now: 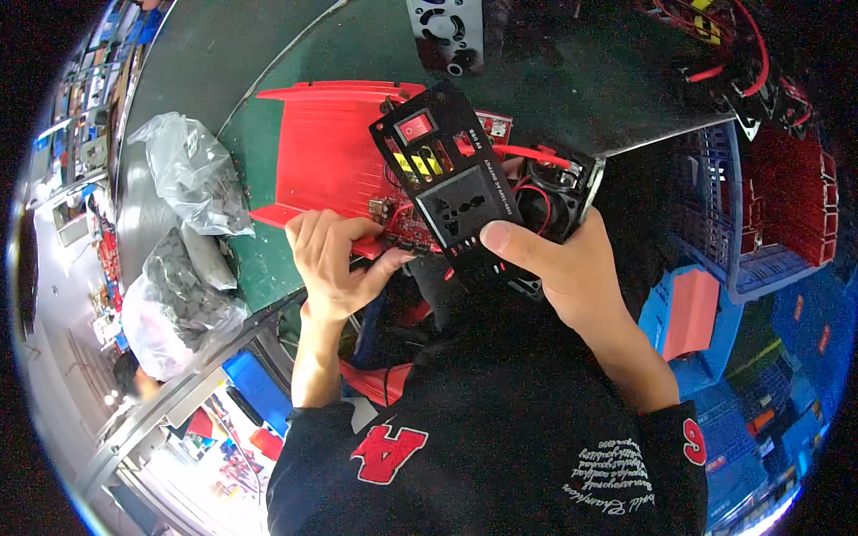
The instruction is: Assembling electronic components into red plastic housings at a factory workstation.
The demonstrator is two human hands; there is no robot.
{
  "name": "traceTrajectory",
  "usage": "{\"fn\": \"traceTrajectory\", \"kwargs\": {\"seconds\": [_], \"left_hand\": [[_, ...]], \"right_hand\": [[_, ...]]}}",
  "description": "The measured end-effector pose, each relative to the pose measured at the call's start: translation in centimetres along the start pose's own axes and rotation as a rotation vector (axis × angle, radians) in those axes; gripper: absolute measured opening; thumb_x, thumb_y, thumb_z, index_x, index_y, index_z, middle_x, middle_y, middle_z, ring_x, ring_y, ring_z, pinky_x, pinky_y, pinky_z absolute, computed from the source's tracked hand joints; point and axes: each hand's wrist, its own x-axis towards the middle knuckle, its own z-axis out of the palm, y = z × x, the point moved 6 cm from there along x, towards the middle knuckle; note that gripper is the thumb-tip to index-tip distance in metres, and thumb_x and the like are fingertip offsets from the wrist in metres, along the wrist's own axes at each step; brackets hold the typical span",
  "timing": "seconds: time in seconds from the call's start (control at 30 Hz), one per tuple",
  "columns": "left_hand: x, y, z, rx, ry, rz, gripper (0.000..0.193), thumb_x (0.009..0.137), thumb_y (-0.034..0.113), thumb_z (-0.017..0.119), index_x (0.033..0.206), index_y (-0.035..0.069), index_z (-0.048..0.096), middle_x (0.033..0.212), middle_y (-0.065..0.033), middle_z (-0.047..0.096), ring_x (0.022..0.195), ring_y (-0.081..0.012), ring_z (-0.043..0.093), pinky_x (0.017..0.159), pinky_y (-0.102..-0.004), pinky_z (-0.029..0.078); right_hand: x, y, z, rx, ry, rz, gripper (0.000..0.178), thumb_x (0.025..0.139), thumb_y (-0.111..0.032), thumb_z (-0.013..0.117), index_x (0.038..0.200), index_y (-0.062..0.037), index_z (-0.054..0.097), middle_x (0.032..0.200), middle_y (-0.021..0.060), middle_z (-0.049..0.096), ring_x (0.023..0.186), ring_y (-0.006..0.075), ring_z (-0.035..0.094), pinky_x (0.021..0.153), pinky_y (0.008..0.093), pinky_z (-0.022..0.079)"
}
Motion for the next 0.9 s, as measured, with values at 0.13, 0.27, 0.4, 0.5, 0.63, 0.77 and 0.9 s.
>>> {"fn": "traceTrajectory", "kwargs": {"seconds": [0.13, 0.27, 0.4, 0.5, 0.63, 0.77, 0.9], "left_hand": [[0.1, -0.2, 0.2, 0.031, 0.034, 0.017, 0.042, 0.064, 0.047, 0.08, 0.079, 0.013, 0.061, 0.066, 0.0011, 0.052, 0.059, -0.0189, 0.047, 0.066, -0.034, 0.032], [0.1, 0.0, 0.5, 0.031, 0.083, -0.006, 0.045, 0.061, 0.053, 0.08, 0.078, 0.015, 0.061, 0.065, 0.0038, 0.051, 0.057, -0.0157, 0.045, 0.065, -0.0314, 0.031], [-0.5, 0.0, 0.6, 0.064, 0.137, -0.017, 0.05, 0.058, 0.058, 0.08, 0.08, 0.017, 0.063, 0.065, 0.0044, 0.052, 0.057, -0.0143, 0.045, 0.065, -0.03, 0.032], [-1.4, 0.0, 0.4, 0.11, 0.116, -0.025, 0.054, 0.061, 0.064, 0.077, 0.084, 0.017, 0.064, 0.069, 0.0036, 0.054, 0.061, -0.0134, 0.048, 0.067, -0.0296, 0.034], [-0.8, -1.3, -0.7, -0.31, 0.141, -0.108, 0.066, 0.066, 0.072, 0.068, 0.09, 0.011, 0.065, 0.081, -0.0043, 0.059, 0.075, -0.0222, 0.058, 0.072, -0.0365, 0.045], [-0.5, -6.8, -4.5, -0.126, 0.492, -0.714, 0.046, 0.07, 0.039, 0.079, 0.092, 0.001, 0.064, 0.083, -0.0119, 0.06, 0.085, -0.0288, 0.058, 0.078, -0.0406, 0.046], [2.2, -12.0, -4.7, -0.055, -0.339, -1.068, 0.045, 0.07, 0.035, 0.08, 0.093, -0.001, 0.063, 0.083, -0.0118, 0.061, 0.085, -0.0267, 0.058, 0.076, -0.0382, 0.046]], "right_hand": [[0.1, -0.6, 0.3, -0.048, 0.036, -0.026, 0.045, 0.077, -0.008, 0.077, 0.116, -0.0005, 0.058, 0.103, 0.005, 0.066, 0.091, 0.0114, 0.062, 0.083, 0.0276, 0.05], [0.2, -0.7, 0.3, -0.092, 0.021, 0.075, 0.051, 0.074, -0.002, 0.076, 0.12, 0.002, 0.054, 0.106, 0.0075, 0.065, 0.096, 0.0153, 0.063, 0.087, 0.0313, 0.05], [-0.9, -0.8, -0.2, -0.221, 0.109, 0.098, 0.052, 0.07, -0.001, 0.066, 0.12, 0.0008, 0.052, 0.103, 0.0043, 0.063, 0.093, 0.0144, 0.061, 0.085, 0.0309, 0.049], [-1.1, -0.5, -0.2, -0.176, 0.088, 0.193, 0.054, 0.068, 0.002, 0.063, 0.121, 0.0008, 0.05, 0.105, 0.004, 0.06, 0.093, 0.0141, 0.06, 0.083, 0.0294, 0.049], [-1.2, -0.8, -0.6, -0.211, 0.068, 0.169, 0.059, 0.067, 0.002, 0.064, 0.124, 0.0, 0.048, 0.107, 0.0052, 0.059, 0.093, 0.0143, 0.059, 0.082, 0.0299, 0.05], [-0.3, -1.0, -0.5, -0.242, 0.095, 0.181, 0.072, 0.068, -0.003, 0.08, 0.129, 0.0021, 0.041, 0.108, 0.0092, 0.06, 0.097, 0.0168, 0.059, 0.087, 0.0326, 0.049], [0.8, -2.7, -0.8, -0.176, 0.017, 0.113, 0.065, 0.069, -0.004, 0.08, 0.125, 0.0016, 0.046, 0.109, 0.0081, 0.06, 0.099, 0.0168, 0.059, 0.088, 0.0325, 0.048]]}}
